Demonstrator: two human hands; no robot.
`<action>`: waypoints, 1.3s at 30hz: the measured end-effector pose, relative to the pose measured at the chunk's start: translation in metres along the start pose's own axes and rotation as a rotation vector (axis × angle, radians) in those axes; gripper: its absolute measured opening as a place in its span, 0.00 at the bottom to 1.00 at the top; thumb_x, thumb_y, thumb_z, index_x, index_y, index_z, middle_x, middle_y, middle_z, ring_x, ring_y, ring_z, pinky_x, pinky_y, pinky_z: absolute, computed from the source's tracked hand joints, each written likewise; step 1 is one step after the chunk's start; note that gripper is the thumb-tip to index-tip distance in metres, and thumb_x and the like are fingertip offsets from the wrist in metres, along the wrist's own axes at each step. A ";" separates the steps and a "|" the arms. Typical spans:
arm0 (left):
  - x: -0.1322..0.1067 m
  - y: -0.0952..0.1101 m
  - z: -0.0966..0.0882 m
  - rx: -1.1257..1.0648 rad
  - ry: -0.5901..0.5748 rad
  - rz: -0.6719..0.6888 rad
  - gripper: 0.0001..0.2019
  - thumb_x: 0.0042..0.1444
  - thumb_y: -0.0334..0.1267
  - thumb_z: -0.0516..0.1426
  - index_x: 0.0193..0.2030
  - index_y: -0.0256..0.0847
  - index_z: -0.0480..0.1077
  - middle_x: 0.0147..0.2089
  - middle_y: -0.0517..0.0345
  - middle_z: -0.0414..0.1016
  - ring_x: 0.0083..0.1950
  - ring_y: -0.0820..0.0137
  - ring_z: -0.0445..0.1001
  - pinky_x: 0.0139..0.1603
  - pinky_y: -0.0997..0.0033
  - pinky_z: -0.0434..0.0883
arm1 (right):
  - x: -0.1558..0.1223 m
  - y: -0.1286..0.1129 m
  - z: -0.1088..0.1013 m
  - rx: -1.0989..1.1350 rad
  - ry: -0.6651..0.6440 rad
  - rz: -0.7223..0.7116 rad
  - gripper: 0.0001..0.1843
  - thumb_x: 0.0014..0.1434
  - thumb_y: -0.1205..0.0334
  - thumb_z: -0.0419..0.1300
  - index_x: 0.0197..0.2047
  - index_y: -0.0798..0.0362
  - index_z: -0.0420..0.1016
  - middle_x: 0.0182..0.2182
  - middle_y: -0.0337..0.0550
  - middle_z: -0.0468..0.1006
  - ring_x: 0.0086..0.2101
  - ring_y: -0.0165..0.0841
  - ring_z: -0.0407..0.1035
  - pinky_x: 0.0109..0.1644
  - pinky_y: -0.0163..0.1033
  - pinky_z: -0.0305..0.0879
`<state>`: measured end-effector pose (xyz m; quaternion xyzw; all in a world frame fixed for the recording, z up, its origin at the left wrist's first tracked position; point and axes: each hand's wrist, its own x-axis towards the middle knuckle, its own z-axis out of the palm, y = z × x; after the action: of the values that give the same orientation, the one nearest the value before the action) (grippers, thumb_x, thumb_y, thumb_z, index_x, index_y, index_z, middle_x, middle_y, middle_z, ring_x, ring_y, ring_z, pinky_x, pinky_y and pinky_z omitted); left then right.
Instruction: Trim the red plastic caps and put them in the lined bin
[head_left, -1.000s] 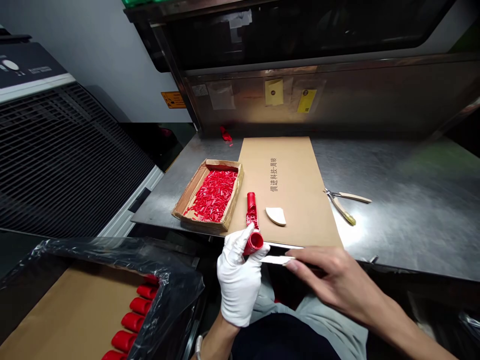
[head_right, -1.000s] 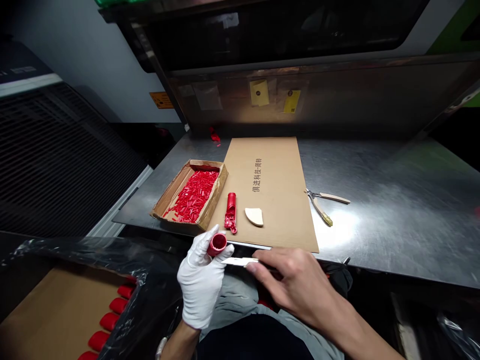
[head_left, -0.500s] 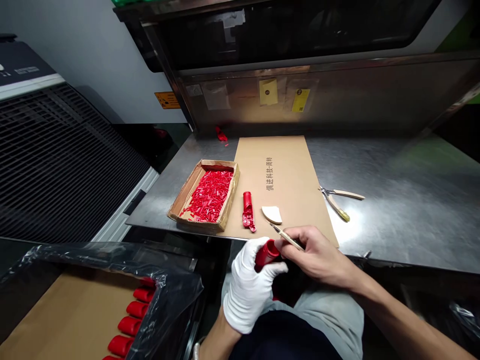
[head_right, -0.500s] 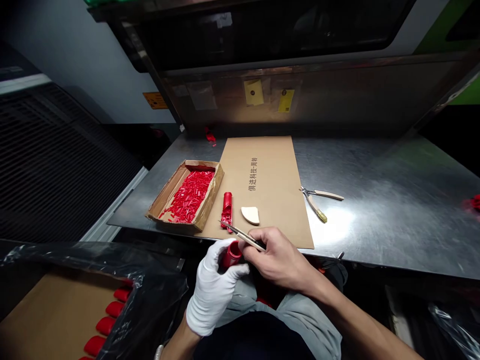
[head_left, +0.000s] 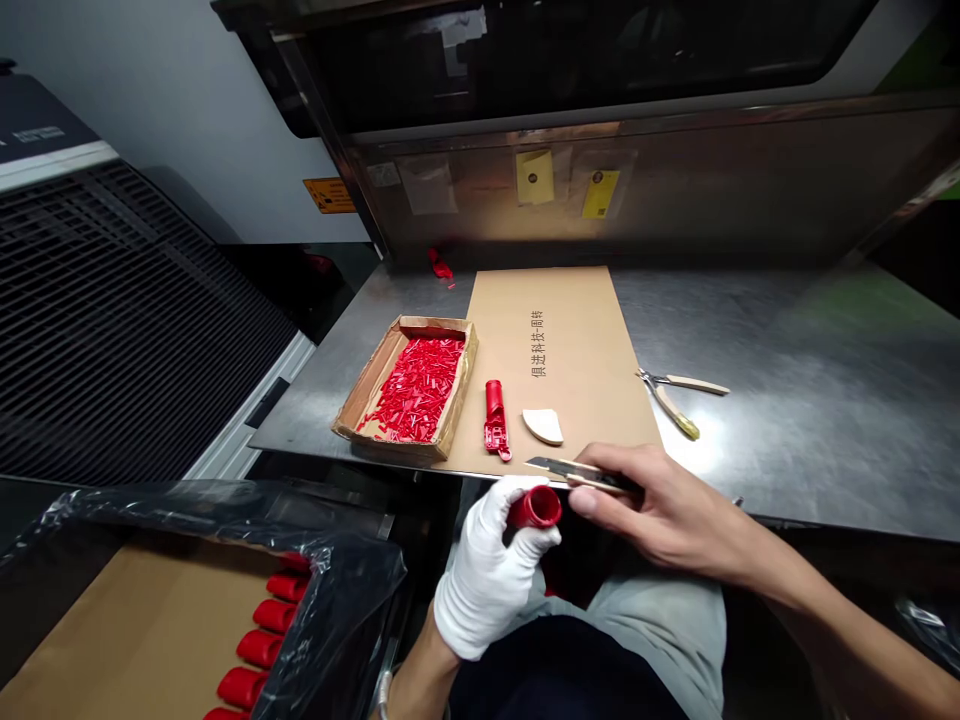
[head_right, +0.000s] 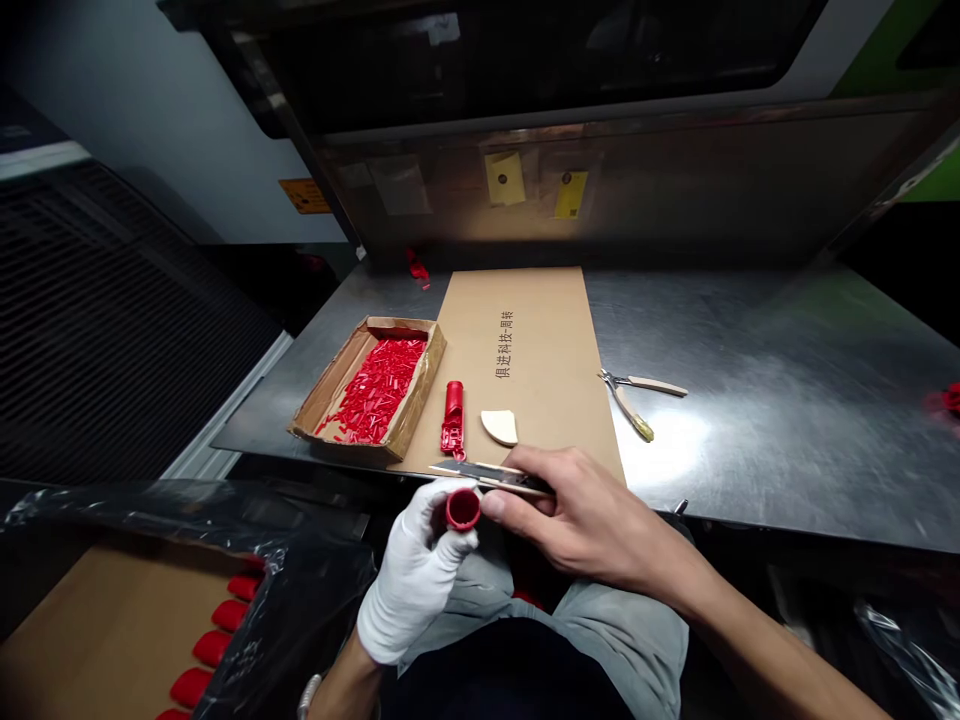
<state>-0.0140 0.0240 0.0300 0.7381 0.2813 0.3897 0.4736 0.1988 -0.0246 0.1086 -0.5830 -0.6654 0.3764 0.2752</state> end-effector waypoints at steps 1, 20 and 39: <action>0.000 -0.001 -0.001 0.000 0.041 -0.008 0.15 0.63 0.36 0.60 0.55 0.49 0.68 0.47 0.58 0.77 0.46 0.68 0.77 0.50 0.68 0.73 | -0.004 0.004 0.000 -0.091 0.097 -0.034 0.13 0.70 0.52 0.54 0.41 0.51 0.72 0.28 0.35 0.71 0.27 0.27 0.62 0.31 0.34 0.56; 0.009 0.001 -0.001 0.155 0.245 0.054 0.13 0.60 0.34 0.63 0.51 0.46 0.70 0.44 0.60 0.77 0.44 0.72 0.77 0.49 0.73 0.73 | -0.021 0.011 0.018 -0.778 0.449 -0.246 0.16 0.71 0.52 0.52 0.46 0.51 0.78 0.23 0.37 0.72 0.18 0.28 0.63 0.22 0.40 0.46; 0.009 -0.001 0.012 0.109 0.380 -0.014 0.12 0.57 0.35 0.65 0.47 0.44 0.71 0.43 0.58 0.77 0.45 0.68 0.77 0.49 0.67 0.73 | -0.003 -0.002 0.034 0.069 0.189 0.160 0.26 0.64 0.42 0.57 0.24 0.51 0.61 0.19 0.33 0.62 0.21 0.26 0.55 0.25 0.34 0.51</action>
<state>0.0003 0.0257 0.0286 0.6738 0.3916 0.5028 0.3739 0.1706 -0.0335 0.0916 -0.6572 -0.5745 0.3634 0.3256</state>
